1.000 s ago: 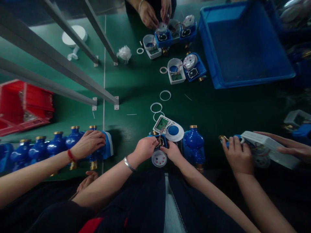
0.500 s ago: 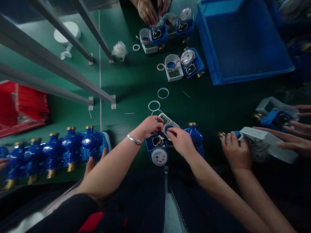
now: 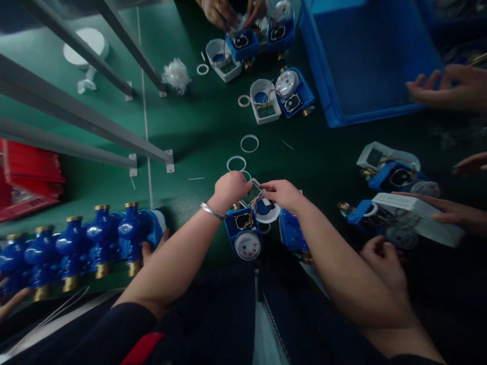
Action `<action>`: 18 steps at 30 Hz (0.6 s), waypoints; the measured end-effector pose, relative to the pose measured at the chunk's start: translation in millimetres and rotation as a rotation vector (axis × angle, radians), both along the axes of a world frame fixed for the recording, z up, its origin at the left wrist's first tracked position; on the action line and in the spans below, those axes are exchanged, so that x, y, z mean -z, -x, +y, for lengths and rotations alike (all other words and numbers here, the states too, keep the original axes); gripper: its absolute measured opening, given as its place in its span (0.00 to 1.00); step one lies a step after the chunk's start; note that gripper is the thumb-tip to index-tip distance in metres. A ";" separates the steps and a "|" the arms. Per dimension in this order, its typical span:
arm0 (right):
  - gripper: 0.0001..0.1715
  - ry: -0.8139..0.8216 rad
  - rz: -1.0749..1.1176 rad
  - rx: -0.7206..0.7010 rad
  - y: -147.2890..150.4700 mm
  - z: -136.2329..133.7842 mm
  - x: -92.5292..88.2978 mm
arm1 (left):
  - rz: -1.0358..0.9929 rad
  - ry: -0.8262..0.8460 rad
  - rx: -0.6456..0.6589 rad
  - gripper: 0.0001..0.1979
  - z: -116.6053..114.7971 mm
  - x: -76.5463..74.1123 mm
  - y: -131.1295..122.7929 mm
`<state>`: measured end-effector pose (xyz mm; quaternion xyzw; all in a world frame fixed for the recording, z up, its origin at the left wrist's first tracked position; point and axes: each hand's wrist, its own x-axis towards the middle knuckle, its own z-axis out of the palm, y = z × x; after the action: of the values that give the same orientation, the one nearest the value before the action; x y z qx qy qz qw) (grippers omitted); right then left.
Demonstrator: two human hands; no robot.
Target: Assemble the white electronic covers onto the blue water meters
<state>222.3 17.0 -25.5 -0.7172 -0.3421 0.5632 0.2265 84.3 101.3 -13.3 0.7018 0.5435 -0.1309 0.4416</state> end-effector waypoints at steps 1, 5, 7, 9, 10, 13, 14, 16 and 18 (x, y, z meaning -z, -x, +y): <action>0.13 0.006 0.015 0.079 -0.1 -0.7 -1.5 | 0.064 -0.024 0.115 0.16 -4.7 5.1 1.8; 0.09 0.011 0.028 0.307 4.8 -3.4 -0.2 | 0.082 0.056 0.200 0.13 -28.8 28.2 4.6; 0.10 -0.002 0.012 0.356 8.2 -6.5 6.0 | 0.063 0.087 0.164 0.11 -35.5 36.7 4.6; 0.10 -0.019 -0.005 0.402 11.6 -11.5 14.7 | 0.045 0.132 0.118 0.10 -36.3 41.0 4.9; 0.11 -0.032 -0.020 0.421 13.3 -14.5 19.5 | 0.035 0.156 0.095 0.10 -35.2 41.6 5.3; 0.11 -0.078 -0.086 0.464 18.0 -23.0 33.0 | -0.007 0.224 0.039 0.08 -30.8 39.3 7.3; 0.11 -0.092 -0.109 0.475 19.5 -25.4 36.8 | -0.021 0.240 0.024 0.08 -29.9 38.1 8.0; 0.12 -0.112 -0.149 0.494 22.5 -28.9 42.8 | -0.040 0.259 -0.004 0.08 -29.3 36.6 8.7; 0.13 -0.125 -0.181 0.512 25.6 -31.3 47.2 | -0.045 0.270 -0.031 0.08 -29.4 36.2 8.1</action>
<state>196.6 -14.3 -72.6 -0.8122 -0.2025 0.3992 0.3740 76.1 71.9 -49.5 0.6302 0.5216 -0.1803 0.5461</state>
